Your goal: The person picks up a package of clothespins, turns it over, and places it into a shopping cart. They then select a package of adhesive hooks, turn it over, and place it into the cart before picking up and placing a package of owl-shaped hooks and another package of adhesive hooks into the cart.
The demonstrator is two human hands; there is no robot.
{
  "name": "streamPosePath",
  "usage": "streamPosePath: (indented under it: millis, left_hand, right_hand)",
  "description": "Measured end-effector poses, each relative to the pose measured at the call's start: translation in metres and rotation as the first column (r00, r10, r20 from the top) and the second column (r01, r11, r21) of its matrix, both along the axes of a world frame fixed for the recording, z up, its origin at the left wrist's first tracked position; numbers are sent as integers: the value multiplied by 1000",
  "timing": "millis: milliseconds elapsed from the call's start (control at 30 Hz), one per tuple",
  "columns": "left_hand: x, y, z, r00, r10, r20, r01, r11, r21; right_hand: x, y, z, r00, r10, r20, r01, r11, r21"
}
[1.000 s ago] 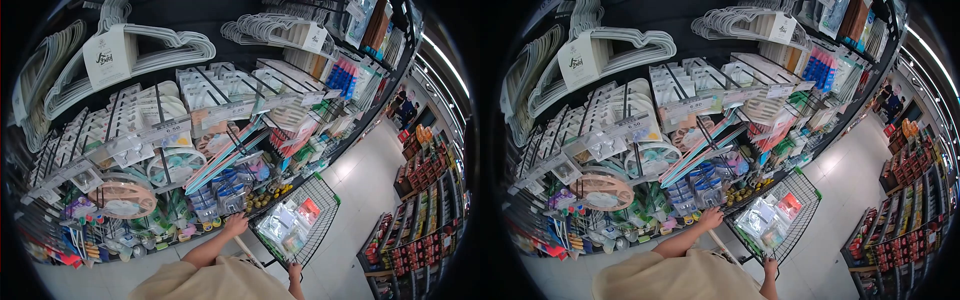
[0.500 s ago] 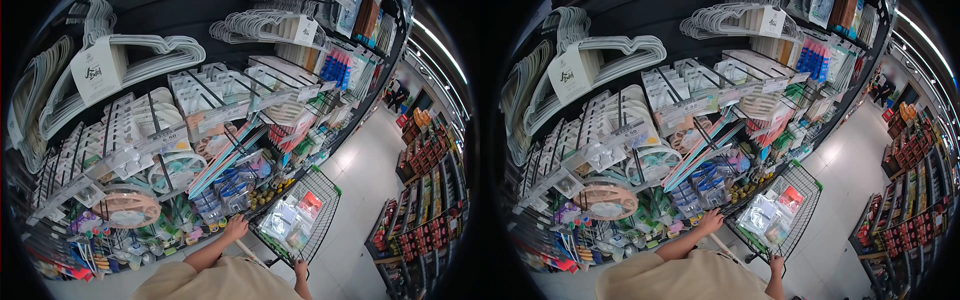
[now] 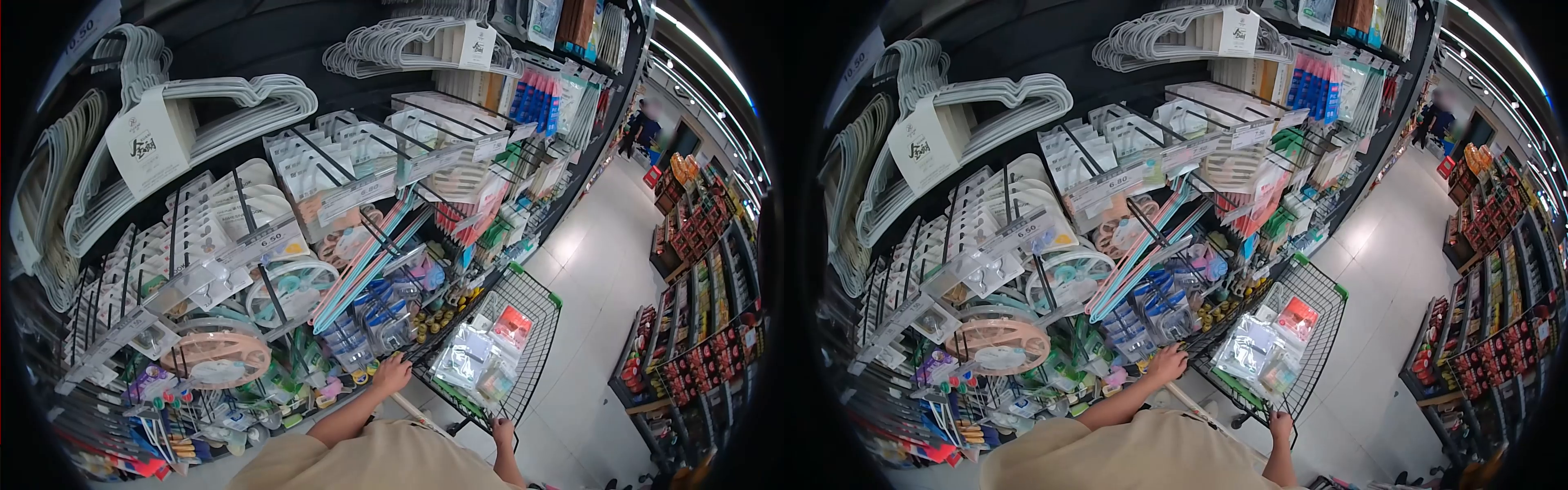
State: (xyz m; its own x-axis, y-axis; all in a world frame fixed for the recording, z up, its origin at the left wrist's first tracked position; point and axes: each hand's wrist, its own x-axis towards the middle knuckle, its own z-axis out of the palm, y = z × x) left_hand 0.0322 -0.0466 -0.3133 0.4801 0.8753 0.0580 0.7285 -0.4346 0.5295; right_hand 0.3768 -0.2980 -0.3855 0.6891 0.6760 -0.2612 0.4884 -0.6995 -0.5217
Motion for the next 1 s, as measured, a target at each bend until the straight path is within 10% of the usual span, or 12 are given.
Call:
streamPosePath:
  millis: [333, 500, 733, 1000]
  left_hand:
    - [1, -1, 11, 1000, 1, -16, -2, 1000, -23]
    - [2, -1, -1, 1000, 11, -2, -11, 1000, -6]
    - [2, -2, -3, 999, 24, -28, -26, 998, -49]
    - [-5, -3, 7, 997, -12, 79, 14, 1000, -27]
  right_hand:
    - [-37, 37, 41, 972, 36, 230, -28, 999, -40]
    - [-74, 99, 113, 987, 108, 122, -137, 957, 255]
    - [-144, 197, 276, 913, 359, 193, -385, 606, 696]
    - [-223, 319, 430, 662, 652, 370, -619, 196, 761]
